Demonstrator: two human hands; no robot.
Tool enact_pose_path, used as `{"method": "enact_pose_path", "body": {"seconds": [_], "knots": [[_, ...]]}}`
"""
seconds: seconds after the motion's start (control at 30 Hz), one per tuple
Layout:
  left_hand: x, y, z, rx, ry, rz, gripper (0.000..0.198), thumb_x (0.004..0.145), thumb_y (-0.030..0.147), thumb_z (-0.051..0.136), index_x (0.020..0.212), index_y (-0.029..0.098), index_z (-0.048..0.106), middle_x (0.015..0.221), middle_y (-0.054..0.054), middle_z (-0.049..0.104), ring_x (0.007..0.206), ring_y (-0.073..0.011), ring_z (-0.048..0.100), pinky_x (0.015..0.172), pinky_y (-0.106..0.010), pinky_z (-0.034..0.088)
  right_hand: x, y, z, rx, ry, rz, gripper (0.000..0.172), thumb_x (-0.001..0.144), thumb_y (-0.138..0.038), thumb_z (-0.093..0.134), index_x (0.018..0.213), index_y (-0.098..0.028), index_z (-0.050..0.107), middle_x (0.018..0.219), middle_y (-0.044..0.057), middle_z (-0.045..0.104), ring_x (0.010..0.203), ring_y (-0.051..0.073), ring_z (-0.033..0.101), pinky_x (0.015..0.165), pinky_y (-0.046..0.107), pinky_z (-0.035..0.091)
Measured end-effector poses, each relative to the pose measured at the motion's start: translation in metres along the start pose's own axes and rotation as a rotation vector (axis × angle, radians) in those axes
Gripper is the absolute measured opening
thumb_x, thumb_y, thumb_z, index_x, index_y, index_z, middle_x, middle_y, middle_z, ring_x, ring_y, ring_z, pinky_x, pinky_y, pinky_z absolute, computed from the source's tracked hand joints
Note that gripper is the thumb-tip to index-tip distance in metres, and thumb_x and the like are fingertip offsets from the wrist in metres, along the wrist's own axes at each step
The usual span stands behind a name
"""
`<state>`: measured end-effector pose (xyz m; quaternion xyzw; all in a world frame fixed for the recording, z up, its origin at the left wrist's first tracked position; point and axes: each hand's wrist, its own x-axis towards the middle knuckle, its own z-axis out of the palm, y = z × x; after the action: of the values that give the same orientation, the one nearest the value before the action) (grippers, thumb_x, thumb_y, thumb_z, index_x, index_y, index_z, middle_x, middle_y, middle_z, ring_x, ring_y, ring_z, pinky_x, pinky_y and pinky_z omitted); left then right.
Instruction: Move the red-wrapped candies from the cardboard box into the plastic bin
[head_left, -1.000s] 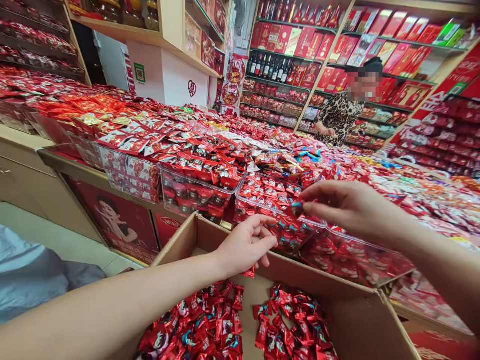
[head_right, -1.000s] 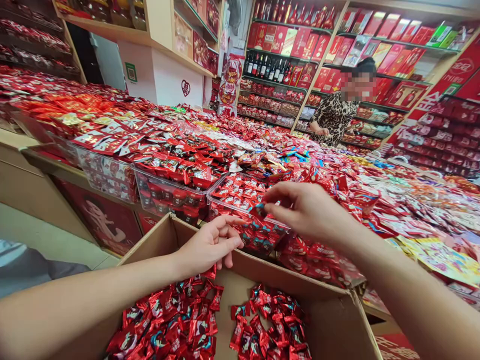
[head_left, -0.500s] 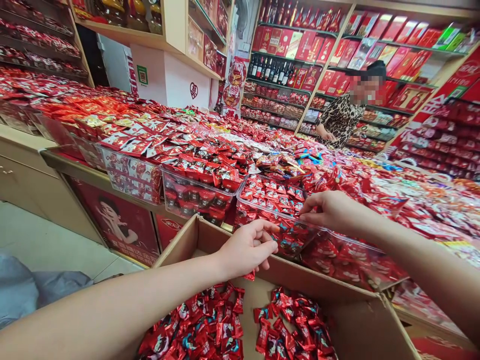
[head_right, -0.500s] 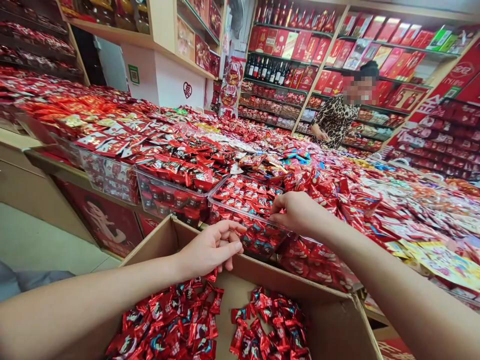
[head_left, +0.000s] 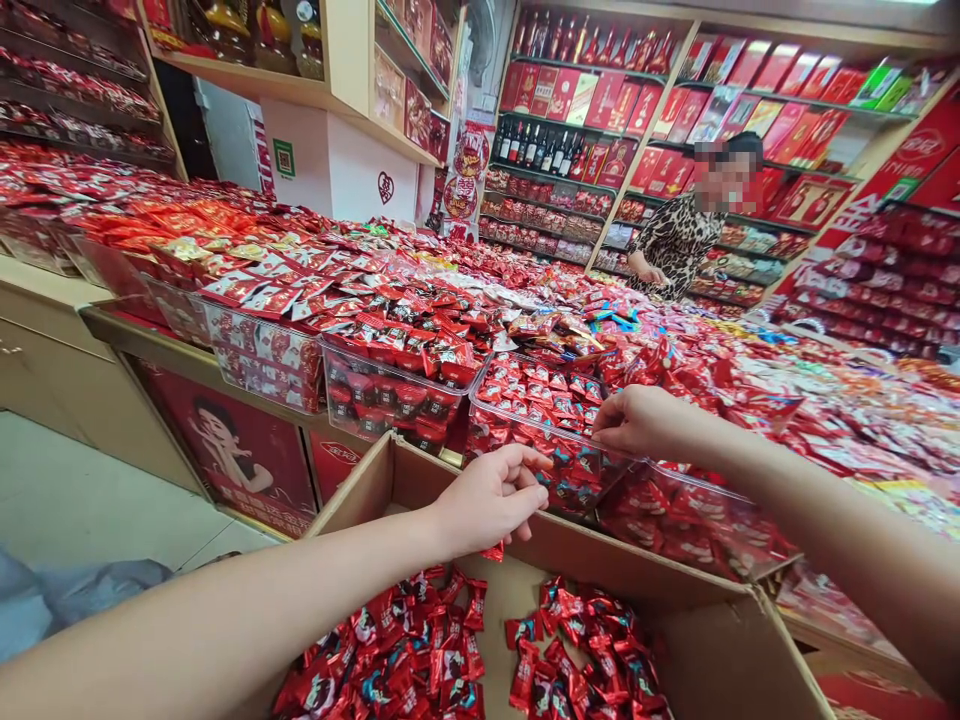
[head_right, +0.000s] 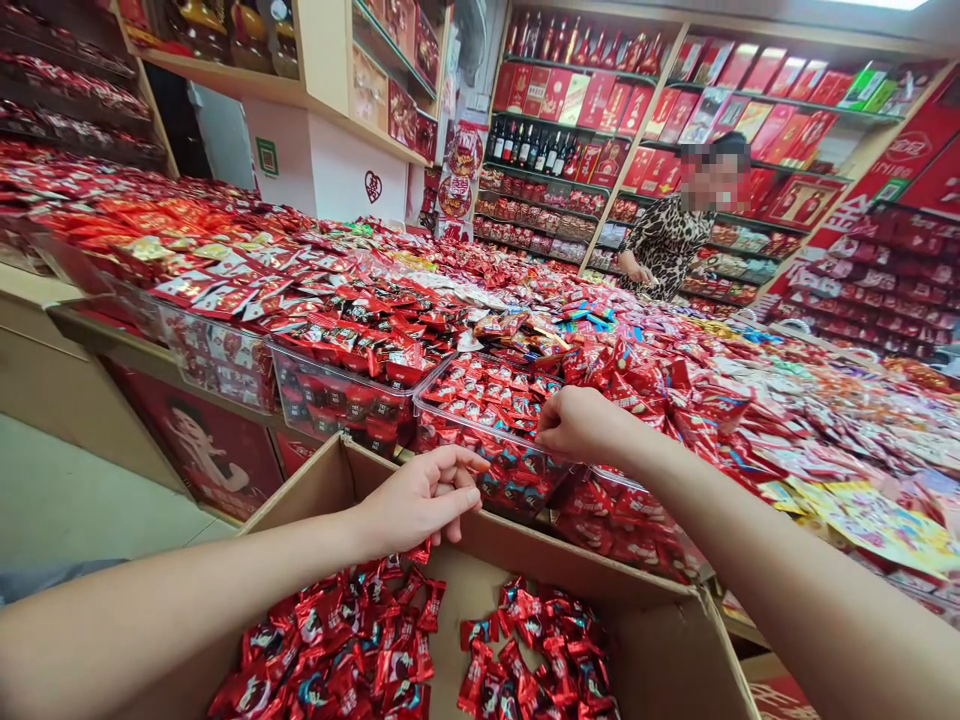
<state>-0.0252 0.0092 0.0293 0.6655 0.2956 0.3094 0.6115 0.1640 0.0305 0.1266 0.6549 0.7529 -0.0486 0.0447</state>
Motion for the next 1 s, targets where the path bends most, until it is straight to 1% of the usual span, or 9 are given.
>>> {"method": "enact_pose_path", "body": {"seconds": [0.1,0.27,0.43,0.6,0.73,0.8,0.87,1.0], "knots": [[0.001,-0.001,0.0,-0.001,-0.004,-0.002,0.026,0.073,0.026,0.046,0.097,0.019,0.043,0.072,0.001,0.049,0.044,-0.0048,0.049,0.033,-0.012,0.035,0.003,0.003,-0.002,0.011,-0.057,-0.011,0.017,0.059,-0.023,0.047,0.06,-0.019,0.063,0.055,0.001,0.062,0.052,0.013,0.053,0.046,0.022,0.037],[0.001,-0.001,0.0,-0.006,0.0,-0.001,0.027,0.073,0.027,0.046,0.098,0.018,0.043,0.073,0.001,0.05,0.043,-0.0044,0.049,0.033,-0.012,0.034,0.005,0.005,-0.004,0.048,-0.141,-0.025,0.017,0.061,-0.024,0.046,0.056,-0.017,0.061,0.05,0.001,0.059,0.045,0.011,0.051,0.041,0.02,0.037],[0.001,-0.001,-0.001,0.001,-0.01,-0.004,0.027,0.073,0.027,0.046,0.098,0.019,0.043,0.073,0.001,0.05,0.043,-0.0045,0.049,0.033,-0.012,0.035,0.001,0.004,-0.008,0.113,-0.15,-0.053,0.019,0.064,-0.025,0.044,0.054,-0.017,0.058,0.048,0.001,0.057,0.044,0.011,0.049,0.042,0.021,0.037],[0.001,-0.002,-0.001,0.007,-0.015,-0.009,0.028,0.073,0.028,0.047,0.099,0.018,0.043,0.073,0.0,0.051,0.044,-0.0051,0.05,0.033,-0.012,0.035,0.001,0.006,-0.009,0.135,-0.224,-0.09,0.02,0.064,-0.022,0.042,0.049,-0.017,0.054,0.046,0.001,0.055,0.044,0.011,0.048,0.043,0.022,0.038],[0.001,-0.003,-0.001,0.001,-0.011,-0.006,0.028,0.074,0.03,0.046,0.099,0.019,0.044,0.074,0.0,0.051,0.044,-0.0048,0.049,0.033,-0.013,0.035,0.004,0.007,-0.009,0.141,-0.279,-0.104,0.02,0.066,-0.023,0.04,0.048,-0.018,0.05,0.043,-0.001,0.052,0.042,0.011,0.046,0.043,0.022,0.037],[0.002,-0.003,-0.002,-0.002,-0.012,-0.01,0.027,0.075,0.032,0.045,0.099,0.02,0.044,0.074,0.0,0.051,0.043,-0.0047,0.049,0.033,-0.013,0.035,0.003,0.006,-0.009,0.119,-0.266,-0.116,0.022,0.068,-0.026,0.041,0.05,-0.018,0.05,0.045,-0.001,0.052,0.042,0.01,0.046,0.043,0.022,0.036],[0.002,-0.003,-0.002,0.001,-0.014,-0.01,0.027,0.076,0.033,0.044,0.099,0.02,0.044,0.074,0.0,0.052,0.043,-0.0048,0.049,0.033,-0.013,0.035,0.0,0.002,-0.009,0.103,-0.218,-0.132,0.025,0.071,-0.031,0.041,0.052,-0.018,0.05,0.048,-0.001,0.052,0.044,0.01,0.045,0.043,0.022,0.035],[0.001,-0.003,-0.001,0.012,-0.017,-0.006,0.027,0.075,0.032,0.044,0.099,0.02,0.044,0.073,0.0,0.051,0.043,-0.0047,0.048,0.034,-0.013,0.036,-0.005,-0.006,-0.011,0.128,-0.126,-0.139,0.039,0.074,-0.05,0.037,0.057,-0.017,0.051,0.048,-0.002,0.045,0.043,0.009,0.038,0.041,0.021,0.03]]}}
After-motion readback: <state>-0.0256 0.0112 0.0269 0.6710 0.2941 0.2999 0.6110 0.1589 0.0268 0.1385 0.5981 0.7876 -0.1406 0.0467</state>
